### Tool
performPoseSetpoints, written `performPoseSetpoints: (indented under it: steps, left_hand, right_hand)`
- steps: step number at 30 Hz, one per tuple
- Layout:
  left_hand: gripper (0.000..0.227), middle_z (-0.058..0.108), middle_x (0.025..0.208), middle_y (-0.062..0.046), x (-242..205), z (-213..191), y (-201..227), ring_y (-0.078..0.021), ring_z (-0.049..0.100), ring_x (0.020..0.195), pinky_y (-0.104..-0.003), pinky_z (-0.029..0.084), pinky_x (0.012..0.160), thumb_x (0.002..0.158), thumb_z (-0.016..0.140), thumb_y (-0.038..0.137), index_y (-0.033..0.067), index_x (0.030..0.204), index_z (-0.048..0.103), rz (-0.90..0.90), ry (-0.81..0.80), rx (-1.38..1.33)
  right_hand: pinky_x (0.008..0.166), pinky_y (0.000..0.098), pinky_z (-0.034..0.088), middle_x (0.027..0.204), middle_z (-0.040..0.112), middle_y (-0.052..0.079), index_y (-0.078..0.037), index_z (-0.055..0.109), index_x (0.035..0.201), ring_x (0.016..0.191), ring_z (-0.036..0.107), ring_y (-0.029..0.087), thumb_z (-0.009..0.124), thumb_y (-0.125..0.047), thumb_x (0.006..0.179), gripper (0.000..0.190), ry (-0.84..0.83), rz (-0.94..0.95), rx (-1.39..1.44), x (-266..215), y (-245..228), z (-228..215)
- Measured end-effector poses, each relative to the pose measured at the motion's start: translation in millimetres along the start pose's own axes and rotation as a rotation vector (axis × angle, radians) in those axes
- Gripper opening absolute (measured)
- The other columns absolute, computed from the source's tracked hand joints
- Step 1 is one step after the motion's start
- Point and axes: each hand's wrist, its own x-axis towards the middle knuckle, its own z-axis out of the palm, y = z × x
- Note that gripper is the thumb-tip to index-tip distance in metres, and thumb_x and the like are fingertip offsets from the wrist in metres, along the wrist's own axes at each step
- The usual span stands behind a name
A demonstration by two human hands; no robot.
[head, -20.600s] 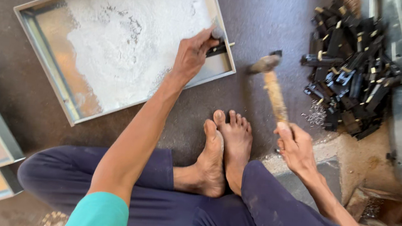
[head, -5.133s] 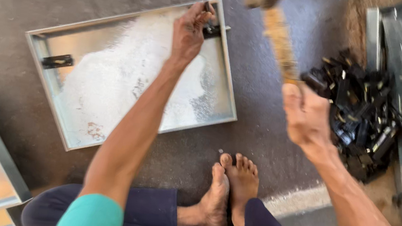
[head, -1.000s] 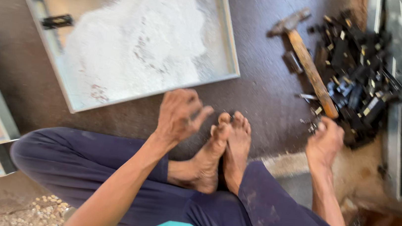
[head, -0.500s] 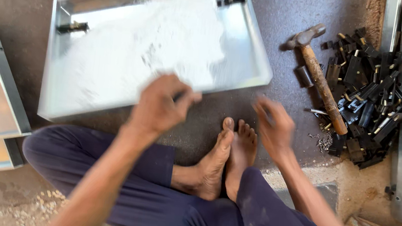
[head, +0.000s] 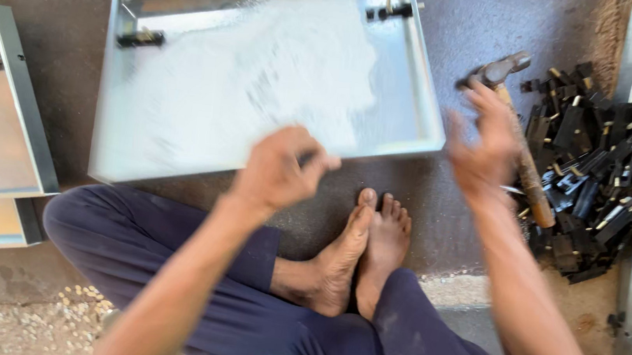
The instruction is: The person sits on the floor and uses a hammer to attach black metal brackets to a rectangular metal frame. They repeatedly position the brackets and strike them with the hammer to secure them in place.
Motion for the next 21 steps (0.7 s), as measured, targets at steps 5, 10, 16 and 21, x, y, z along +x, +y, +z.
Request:
performPoseSetpoints:
  steps: [5,10,16,21]
  left_hand:
    - [0.024,0.062,0.076,-0.007,-27,67,-53,-0.0267,0.061,0.075,-0.038,0.050,0.068,0.086,0.082,0.025,0.0048,0.079,0.070,0.178,0.151,0.058]
    - [0.023,0.065,0.077,-0.007,-28,73,-66,-0.0260,0.062,0.075,-0.039,0.051,0.071,0.084,0.083,0.026,0.0058,0.079,0.072,0.129,0.084,0.100]
    - [0.027,0.071,0.094,-0.010,13,73,-99,-0.0277,0.069,0.088,-0.039,0.054,0.081,0.087,0.081,0.029,0.0075,0.099,0.073,0.074,0.102,0.039]
    - [0.046,0.062,0.111,-0.016,186,58,-142,-0.0354,0.057,0.110,-0.046,0.041,0.093,0.084,0.088,0.023,0.0074,0.118,0.061,0.378,0.425,0.155]
  right_hand:
    - [0.101,0.0485,0.047,0.125,0.060,0.021,0.007,0.058,0.133,0.115,0.056,0.037,0.081,-0.026,0.098,0.054,-0.119,0.220,-0.402,-62,40,-85]
    - [0.095,0.0494,0.048,0.119,0.060,0.021,-0.001,0.067,0.122,0.112,0.056,0.038,0.082,-0.037,0.097,0.045,-0.287,0.279,-0.564,-83,70,-93]
    - [0.066,0.0431,0.053,0.084,0.068,0.012,-0.001,0.068,0.121,0.072,0.065,0.028,0.071,-0.039,0.109,0.040,-0.324,0.556,-0.378,-65,58,-115]
    - [0.051,0.0289,0.055,0.080,0.067,0.005,0.001,0.063,0.115,0.062,0.064,0.014,0.062,-0.031,0.101,0.035,-0.128,0.718,0.165,-44,-23,-82]
